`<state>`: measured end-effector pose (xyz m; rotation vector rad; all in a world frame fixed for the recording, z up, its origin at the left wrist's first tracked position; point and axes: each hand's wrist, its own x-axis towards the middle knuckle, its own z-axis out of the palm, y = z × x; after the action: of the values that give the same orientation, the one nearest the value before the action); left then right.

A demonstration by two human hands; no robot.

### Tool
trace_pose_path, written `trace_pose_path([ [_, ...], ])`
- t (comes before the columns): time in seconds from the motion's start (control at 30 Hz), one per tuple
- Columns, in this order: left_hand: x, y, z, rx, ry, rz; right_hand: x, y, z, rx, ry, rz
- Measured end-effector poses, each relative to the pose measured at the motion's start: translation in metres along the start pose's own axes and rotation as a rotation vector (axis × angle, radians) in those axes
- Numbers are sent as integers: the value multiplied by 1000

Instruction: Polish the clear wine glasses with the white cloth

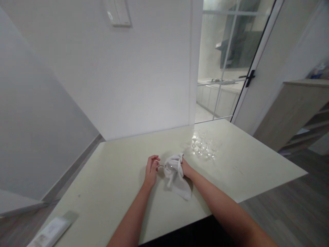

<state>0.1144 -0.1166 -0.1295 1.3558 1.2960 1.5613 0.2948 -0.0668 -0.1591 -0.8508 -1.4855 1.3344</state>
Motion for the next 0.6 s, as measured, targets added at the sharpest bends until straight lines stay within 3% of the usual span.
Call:
trace_pose_path([
  [0.1, -3, 1, -3, 23, -12, 89, -3, -2, 1, 44, -85, 114],
  [0.3, 4, -5, -7, 12, -22, -53, -4, -12, 1, -156, -214, -120],
  [0.43, 10, -9, -5, -23, -9, -146, -4, -12, 3, -235, -245, -166],
  [0.6, 10, -13, -4, -4, -22, -141, -1, -9, 2, -228, -276, -190],
])
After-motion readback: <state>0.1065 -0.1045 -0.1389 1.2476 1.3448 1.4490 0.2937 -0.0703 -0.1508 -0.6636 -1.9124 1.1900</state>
